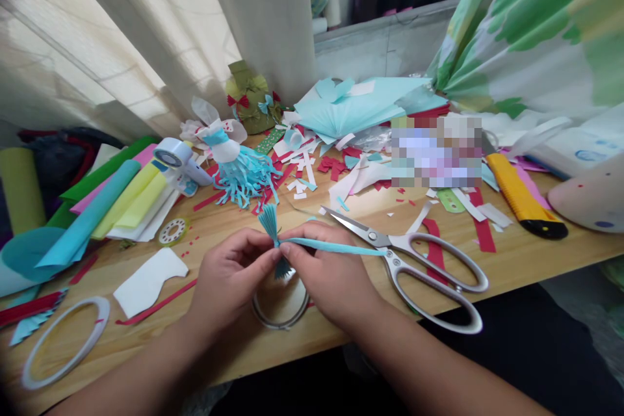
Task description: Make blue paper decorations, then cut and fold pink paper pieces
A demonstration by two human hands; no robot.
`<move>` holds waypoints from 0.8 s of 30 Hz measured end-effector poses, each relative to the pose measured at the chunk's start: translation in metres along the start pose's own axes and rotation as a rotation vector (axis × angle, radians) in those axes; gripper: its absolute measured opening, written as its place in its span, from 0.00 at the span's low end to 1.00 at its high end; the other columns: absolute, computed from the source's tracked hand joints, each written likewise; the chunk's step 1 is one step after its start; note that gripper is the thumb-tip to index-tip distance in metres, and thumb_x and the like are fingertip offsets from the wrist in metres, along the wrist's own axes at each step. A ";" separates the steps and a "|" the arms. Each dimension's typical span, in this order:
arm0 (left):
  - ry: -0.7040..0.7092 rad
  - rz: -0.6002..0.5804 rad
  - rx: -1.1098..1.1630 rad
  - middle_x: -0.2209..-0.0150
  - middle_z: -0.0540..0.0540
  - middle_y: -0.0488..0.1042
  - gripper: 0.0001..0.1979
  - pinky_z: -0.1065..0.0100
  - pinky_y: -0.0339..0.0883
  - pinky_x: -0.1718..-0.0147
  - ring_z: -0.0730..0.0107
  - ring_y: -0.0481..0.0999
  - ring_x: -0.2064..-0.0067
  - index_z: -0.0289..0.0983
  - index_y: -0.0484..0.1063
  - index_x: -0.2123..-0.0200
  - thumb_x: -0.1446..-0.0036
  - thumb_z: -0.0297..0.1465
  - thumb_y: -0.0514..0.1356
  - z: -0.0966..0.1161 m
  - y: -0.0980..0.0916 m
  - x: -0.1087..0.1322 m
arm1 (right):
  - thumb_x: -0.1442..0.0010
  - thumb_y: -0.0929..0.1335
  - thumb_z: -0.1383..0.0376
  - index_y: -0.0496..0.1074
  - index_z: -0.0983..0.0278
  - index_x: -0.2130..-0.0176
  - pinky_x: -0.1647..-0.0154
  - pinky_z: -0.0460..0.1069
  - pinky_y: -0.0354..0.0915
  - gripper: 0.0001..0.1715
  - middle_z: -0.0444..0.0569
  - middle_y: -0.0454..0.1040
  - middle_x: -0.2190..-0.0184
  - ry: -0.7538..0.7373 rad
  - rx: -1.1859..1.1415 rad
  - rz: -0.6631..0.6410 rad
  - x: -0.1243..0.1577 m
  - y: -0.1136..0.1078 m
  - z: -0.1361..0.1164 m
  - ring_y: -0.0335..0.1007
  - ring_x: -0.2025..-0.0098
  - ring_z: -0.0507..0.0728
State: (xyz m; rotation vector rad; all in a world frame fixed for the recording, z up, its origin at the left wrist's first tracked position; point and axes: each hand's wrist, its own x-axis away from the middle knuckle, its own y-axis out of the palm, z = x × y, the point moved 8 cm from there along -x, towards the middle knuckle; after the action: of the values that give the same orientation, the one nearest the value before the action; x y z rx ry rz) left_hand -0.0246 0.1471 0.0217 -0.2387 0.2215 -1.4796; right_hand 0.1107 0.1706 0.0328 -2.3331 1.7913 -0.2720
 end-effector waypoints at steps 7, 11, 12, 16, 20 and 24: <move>-0.176 -0.126 0.351 0.76 0.53 0.74 0.06 0.75 0.65 0.73 0.77 0.72 0.74 0.35 0.70 0.73 0.51 0.29 0.65 -0.010 0.012 -0.002 | 0.46 0.68 0.69 0.76 0.62 0.71 0.68 0.44 0.67 0.06 0.43 0.78 0.73 -0.002 -0.042 -0.067 -0.003 0.002 0.005 0.73 0.68 0.52; -0.213 -0.186 0.471 0.75 0.52 0.76 0.06 0.74 0.66 0.70 0.76 0.73 0.72 0.35 0.69 0.72 0.50 0.28 0.65 -0.017 0.016 0.000 | 0.46 0.68 0.69 0.75 0.63 0.71 0.68 0.43 0.66 0.05 0.41 0.77 0.74 -0.006 -0.091 -0.093 -0.004 0.000 0.007 0.71 0.70 0.51; -0.224 -0.198 0.497 0.74 0.51 0.76 0.06 0.73 0.66 0.69 0.75 0.74 0.71 0.35 0.69 0.72 0.50 0.28 0.65 -0.018 0.016 0.001 | 0.46 0.68 0.69 0.75 0.63 0.71 0.67 0.43 0.66 0.05 0.41 0.76 0.74 0.002 -0.110 -0.094 -0.003 -0.001 0.009 0.71 0.70 0.50; -0.279 -0.232 0.601 0.75 0.49 0.77 0.06 0.72 0.67 0.69 0.72 0.75 0.71 0.35 0.69 0.73 0.51 0.27 0.65 -0.019 0.019 0.000 | 0.45 0.68 0.67 0.75 0.62 0.72 0.66 0.44 0.64 0.05 0.41 0.76 0.75 0.015 -0.180 -0.108 -0.001 -0.002 0.013 0.70 0.70 0.50; -0.313 -0.261 0.672 0.76 0.48 0.77 0.07 0.72 0.67 0.72 0.71 0.76 0.72 0.34 0.68 0.74 0.53 0.27 0.66 -0.013 0.020 -0.002 | 0.47 0.70 0.65 0.75 0.64 0.73 0.68 0.45 0.64 0.05 0.42 0.75 0.77 0.049 -0.303 -0.096 -0.003 -0.007 0.021 0.70 0.72 0.50; -0.316 -0.224 0.700 0.76 0.47 0.78 0.07 0.72 0.67 0.72 0.70 0.76 0.72 0.34 0.68 0.74 0.54 0.26 0.65 -0.010 0.016 -0.004 | 0.49 0.72 0.60 0.75 0.64 0.70 0.67 0.49 0.65 0.09 0.45 0.74 0.74 0.011 -0.375 0.156 0.000 -0.048 0.027 0.70 0.71 0.53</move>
State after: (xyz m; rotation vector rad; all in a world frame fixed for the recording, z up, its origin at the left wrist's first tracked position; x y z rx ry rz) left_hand -0.0128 0.1523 0.0079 0.0767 -0.5904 -1.6251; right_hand 0.1621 0.1839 0.0190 -2.4041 2.1763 0.0829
